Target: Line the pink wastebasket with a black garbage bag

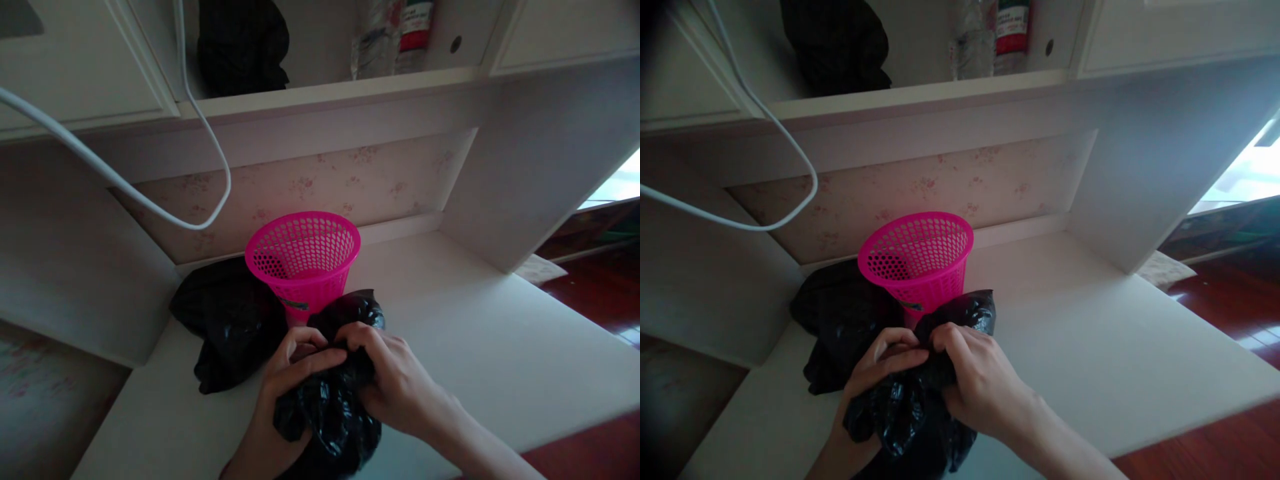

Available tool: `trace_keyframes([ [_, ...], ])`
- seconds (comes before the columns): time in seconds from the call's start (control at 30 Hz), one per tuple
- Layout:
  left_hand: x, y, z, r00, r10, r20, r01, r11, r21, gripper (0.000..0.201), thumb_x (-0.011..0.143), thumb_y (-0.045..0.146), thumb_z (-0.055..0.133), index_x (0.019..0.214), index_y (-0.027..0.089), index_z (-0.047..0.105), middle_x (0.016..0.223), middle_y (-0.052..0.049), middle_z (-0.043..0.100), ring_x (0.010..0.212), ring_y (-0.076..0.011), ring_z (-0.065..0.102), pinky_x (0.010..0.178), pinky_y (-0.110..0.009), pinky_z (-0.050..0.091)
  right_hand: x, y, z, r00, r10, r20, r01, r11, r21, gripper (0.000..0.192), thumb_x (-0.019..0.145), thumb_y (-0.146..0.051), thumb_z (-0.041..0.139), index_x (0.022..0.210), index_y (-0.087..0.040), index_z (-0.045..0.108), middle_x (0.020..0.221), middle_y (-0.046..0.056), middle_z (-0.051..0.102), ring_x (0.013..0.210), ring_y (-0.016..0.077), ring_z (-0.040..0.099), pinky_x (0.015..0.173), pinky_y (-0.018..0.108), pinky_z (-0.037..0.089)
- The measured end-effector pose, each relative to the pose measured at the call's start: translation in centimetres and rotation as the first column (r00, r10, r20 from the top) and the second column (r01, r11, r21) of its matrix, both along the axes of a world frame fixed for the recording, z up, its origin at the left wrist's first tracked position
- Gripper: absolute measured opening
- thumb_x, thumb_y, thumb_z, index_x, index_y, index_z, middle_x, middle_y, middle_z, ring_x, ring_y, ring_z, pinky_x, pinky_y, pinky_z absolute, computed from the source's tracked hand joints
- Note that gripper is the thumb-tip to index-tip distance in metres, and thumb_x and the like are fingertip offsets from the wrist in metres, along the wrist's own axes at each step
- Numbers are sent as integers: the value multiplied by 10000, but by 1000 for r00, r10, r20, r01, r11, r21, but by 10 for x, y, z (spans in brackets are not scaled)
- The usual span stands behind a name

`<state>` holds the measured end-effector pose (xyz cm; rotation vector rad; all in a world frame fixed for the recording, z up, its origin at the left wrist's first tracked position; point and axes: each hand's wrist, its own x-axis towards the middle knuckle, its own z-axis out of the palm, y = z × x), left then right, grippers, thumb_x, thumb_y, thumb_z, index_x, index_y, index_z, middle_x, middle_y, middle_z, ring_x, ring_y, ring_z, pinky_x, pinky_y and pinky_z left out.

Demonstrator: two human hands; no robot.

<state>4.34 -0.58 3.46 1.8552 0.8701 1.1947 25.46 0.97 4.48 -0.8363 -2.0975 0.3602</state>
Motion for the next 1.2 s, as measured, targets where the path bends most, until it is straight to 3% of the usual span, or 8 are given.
trace_keyframes([
  [0.27, 1, 3, -1, 997, -72, 13, 74, 972, -224, 529, 895, 163, 677, 1384, 364, 666, 1238, -32, 668, 1181, -228, 631, 1078, -345, 466, -8, -2, -1, 998, -56, 24, 60, 957, -284, 143, 696, -138, 518, 810, -224, 523, 653, -12, 606, 557, 149, 550, 537, 274, 388],
  [0.43, 0, 18, 7, 986, -21, 167, 56, 976, -208, 326, 803, 151, 750, 1101, 271, 802, 988, -19, 709, 956, -205, 667, 898, -300, 525, -6, 0, 8, 994, 11, 104, 24, 942, -336, 430, 781, -132, 513, 1189, -202, 629, 953, 71, 770, 821, 227, 723, 702, 331, 522],
  [0.63, 17, 4, 2, 987, 11, 160, 8, 993, -115, 353, 801, 75, 701, 1053, 296, 811, 1059, -38, 694, 979, -195, 684, 859, -277, 546, -8, 5, -7, 970, -231, 75, 241, 952, -190, 463, 703, -126, 544, 1123, -217, 714, 868, 51, 798, 724, 242, 739, 644, 346, 533],
  [0.8, 20, -14, -6, 987, 25, 158, 45, 905, -423, 199, 950, 326, 690, 1142, 308, 737, 960, -49, 726, 834, -213, 728, 649, -286, 598, -7, 4, -17, 991, -120, -63, 123, 991, 45, 484, 832, -207, 558, 1310, -187, 635, 887, 63, 815, 653, 208, 739, 617, 341, 562],
  [0.87, 12, -14, -9, 995, -55, 85, 80, 940, -331, 259, 944, 367, 710, 1199, 336, 741, 1036, -62, 743, 907, -236, 736, 730, -329, 623, -6, 3, -14, 993, -77, -92, 85, 992, 89, 408, 884, -206, 553, 1285, -202, 628, 895, 58, 815, 676, 203, 751, 623, 337, 568],
  [0.93, 2, -13, -12, 992, -111, -55, 108, 993, -55, 378, 911, 355, 760, 1285, 387, 724, 1218, -68, 727, 1077, -268, 711, 897, -388, 609, -6, 2, -10, 992, -79, -102, 87, 993, 82, 299, 932, -209, 553, 1218, -218, 639, 875, 49, 810, 686, 200, 764, 613, 321, 565],
  [1.03, -6, -13, -14, 971, -67, -230, 135, 947, 292, 598, 919, 264, 756, 1459, 457, 586, 1372, -62, 676, 1227, -277, 646, 1031, -426, 549, -6, 0, -7, 984, -126, -127, 133, 990, 46, 151, 991, -249, 566, 1126, -230, 630, 842, 42, 794, 664, 185, 761, 591, 283, 556],
  [1.2, 4, -21, -18, 962, -33, -272, 78, 984, 159, 497, 923, 234, 737, 1372, 428, 650, 1292, -38, 702, 1188, -259, 670, 1005, -378, 568, -3, -4, -23, 966, -140, -217, 133, 990, -47, 180, 973, -218, 578, 1140, -267, 532, 872, 23, 777, 649, 164, 732, 568, 247, 548],
])
